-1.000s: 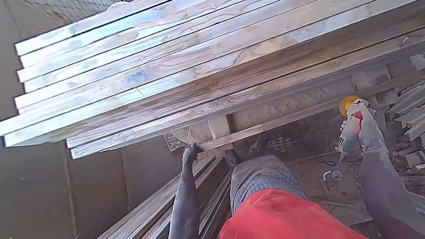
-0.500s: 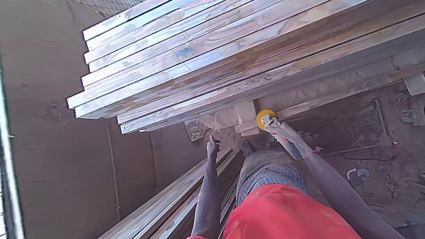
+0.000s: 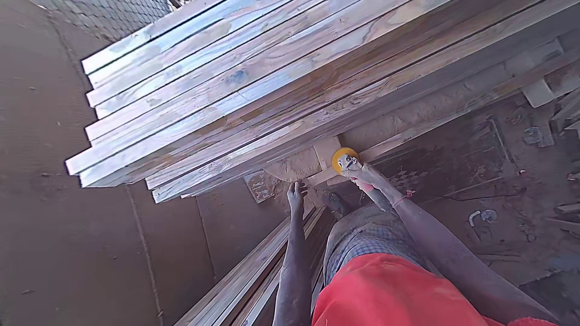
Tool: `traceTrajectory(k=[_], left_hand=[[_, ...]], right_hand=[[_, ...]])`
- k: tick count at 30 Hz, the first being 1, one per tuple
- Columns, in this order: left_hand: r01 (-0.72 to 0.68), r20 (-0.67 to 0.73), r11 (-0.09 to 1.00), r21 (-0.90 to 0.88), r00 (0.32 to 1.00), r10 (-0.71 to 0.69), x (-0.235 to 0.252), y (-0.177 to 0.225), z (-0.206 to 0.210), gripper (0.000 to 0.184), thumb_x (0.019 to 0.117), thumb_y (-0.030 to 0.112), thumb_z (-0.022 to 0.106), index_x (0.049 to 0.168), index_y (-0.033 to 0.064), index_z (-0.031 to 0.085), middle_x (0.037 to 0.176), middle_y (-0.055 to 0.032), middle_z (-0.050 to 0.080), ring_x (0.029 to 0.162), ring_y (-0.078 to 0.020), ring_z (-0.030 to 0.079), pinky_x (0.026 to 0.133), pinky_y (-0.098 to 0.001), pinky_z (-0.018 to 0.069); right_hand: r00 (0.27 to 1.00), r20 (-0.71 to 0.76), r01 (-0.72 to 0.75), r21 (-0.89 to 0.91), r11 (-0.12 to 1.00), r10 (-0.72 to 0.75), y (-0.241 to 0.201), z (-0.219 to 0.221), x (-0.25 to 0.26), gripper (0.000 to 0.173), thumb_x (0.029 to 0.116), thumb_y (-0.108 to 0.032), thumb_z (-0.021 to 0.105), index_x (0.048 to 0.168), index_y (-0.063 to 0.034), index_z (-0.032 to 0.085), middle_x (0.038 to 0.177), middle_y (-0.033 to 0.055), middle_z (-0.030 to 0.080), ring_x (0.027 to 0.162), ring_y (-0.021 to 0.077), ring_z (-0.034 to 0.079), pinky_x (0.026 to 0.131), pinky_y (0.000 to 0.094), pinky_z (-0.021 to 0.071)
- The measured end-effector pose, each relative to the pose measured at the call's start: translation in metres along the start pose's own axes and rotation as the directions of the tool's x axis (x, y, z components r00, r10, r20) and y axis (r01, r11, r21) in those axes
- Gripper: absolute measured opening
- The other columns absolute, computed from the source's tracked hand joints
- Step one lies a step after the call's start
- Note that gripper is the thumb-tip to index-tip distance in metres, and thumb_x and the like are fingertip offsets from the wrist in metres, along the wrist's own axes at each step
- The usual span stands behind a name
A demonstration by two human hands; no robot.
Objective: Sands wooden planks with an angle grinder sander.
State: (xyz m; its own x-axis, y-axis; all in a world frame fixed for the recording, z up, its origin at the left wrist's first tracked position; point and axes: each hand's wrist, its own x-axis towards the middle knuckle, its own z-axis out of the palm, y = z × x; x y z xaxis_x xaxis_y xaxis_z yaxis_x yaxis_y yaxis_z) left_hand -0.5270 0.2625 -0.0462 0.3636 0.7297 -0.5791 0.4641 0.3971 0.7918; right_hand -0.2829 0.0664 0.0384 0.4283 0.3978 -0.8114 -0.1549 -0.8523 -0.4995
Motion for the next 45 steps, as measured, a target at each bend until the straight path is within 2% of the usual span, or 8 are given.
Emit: traceTrajectory(k=[4,9,18,25,30,36,40,45], left_hand=[[-0.335,0.114,0.710,0.619,0.933,0.341,0.016,0.025,0.043,0.039,0.1067,0.029,0.048,0.112,0.0012,0.074,0.118,-0.0196,0.071,0.119,-0.0350,0.064,0.107,-0.0558,0.0443],[-0.218,0.078,0.396,0.892,0.937,0.340,0.011,0.045,0.096,0.048,0.1070,0.040,0.043,0.093,0.0059,0.074,0.105,-0.0145,0.074,0.113,-0.0326,0.067,0.102,-0.0614,0.0435],[-0.321,0.105,0.483,0.815,0.901,0.421,0.003,0.073,0.243,0.035,0.1013,0.026,0.056,0.095,-0.0037,0.073,0.103,-0.0238,0.072,0.108,-0.0404,0.067,0.103,-0.0562,0.0476],[-0.052,-0.125,0.445,0.894,0.926,0.358,0.012,0.061,0.301,0.044,0.1050,0.042,0.046,0.117,0.0112,0.075,0.128,-0.0130,0.071,0.127,-0.0339,0.062,0.107,-0.0617,0.0417],[0.011,-0.152,0.393,0.920,0.931,0.331,0.007,0.066,0.305,0.045,0.1057,0.041,0.041,0.117,0.0140,0.076,0.126,-0.0101,0.072,0.124,-0.0312,0.064,0.105,-0.0601,0.0443],[-0.045,-0.129,0.435,0.899,0.923,0.364,0.003,0.068,0.301,0.042,0.1041,0.040,0.045,0.113,0.0130,0.077,0.125,-0.0113,0.073,0.124,-0.0323,0.064,0.105,-0.0602,0.0442],[-0.062,-0.119,0.435,0.898,0.919,0.376,0.003,0.063,0.286,0.043,0.1038,0.041,0.047,0.113,0.0120,0.077,0.125,-0.0117,0.072,0.125,-0.0320,0.063,0.105,-0.0617,0.0432],[-0.036,-0.134,0.417,0.908,0.919,0.370,0.007,0.042,0.206,0.040,0.1026,0.037,0.052,0.108,0.0046,0.076,0.122,-0.0184,0.071,0.124,-0.0371,0.063,0.106,-0.0651,0.0410]], right_hand=[[0.994,-0.099,-0.025,0.271,0.962,0.054,0.037,-0.079,-0.008,0.071,0.0776,-0.071,0.075,0.118,-0.0139,0.068,0.087,0.0080,0.069,0.069,0.0186,0.066,0.065,0.0395,0.0587],[0.960,-0.260,0.011,0.413,0.911,0.106,0.067,-0.194,-0.023,0.067,0.0827,-0.074,0.068,0.117,-0.0166,0.067,0.085,0.0048,0.066,0.067,0.0173,0.064,0.063,0.0392,0.0575],[0.889,-0.393,0.058,0.606,0.794,0.236,0.149,-0.438,0.006,0.064,0.0874,-0.070,0.064,0.124,-0.0181,0.065,0.092,0.0068,0.067,0.074,0.0209,0.067,0.066,0.0431,0.0588],[0.761,-0.561,0.221,0.698,0.682,0.327,0.197,-0.573,0.013,0.071,0.0908,-0.073,0.058,0.139,-0.0197,0.056,0.104,0.0107,0.067,0.081,0.0254,0.068,0.069,0.0474,0.0599],[0.831,-0.467,0.114,0.674,0.729,0.302,0.190,-0.536,0.007,0.066,0.0892,-0.071,0.061,0.129,-0.0185,0.062,0.097,0.0074,0.067,0.077,0.0221,0.068,0.068,0.0449,0.0600],[0.983,-0.171,-0.013,0.308,0.951,0.069,0.113,-0.363,0.007,0.064,0.0799,-0.075,0.070,0.105,-0.0166,0.071,0.080,0.0025,0.068,0.064,0.0133,0.064,0.062,0.0349,0.0571],[0.999,-0.009,0.050,-0.135,0.990,-0.052,0.067,-0.277,0.015,0.081,0.0748,-0.081,0.068,0.112,-0.0093,0.068,0.101,0.0105,0.070,0.091,0.0239,0.067,0.084,0.0519,0.0532],[0.998,-0.044,0.036,-0.103,0.994,-0.041,0.081,-0.280,0.015,0.082,0.0703,-0.083,0.069,0.109,-0.0106,0.068,0.099,0.0090,0.070,0.090,0.0232,0.067,0.083,0.0522,0.0531]])
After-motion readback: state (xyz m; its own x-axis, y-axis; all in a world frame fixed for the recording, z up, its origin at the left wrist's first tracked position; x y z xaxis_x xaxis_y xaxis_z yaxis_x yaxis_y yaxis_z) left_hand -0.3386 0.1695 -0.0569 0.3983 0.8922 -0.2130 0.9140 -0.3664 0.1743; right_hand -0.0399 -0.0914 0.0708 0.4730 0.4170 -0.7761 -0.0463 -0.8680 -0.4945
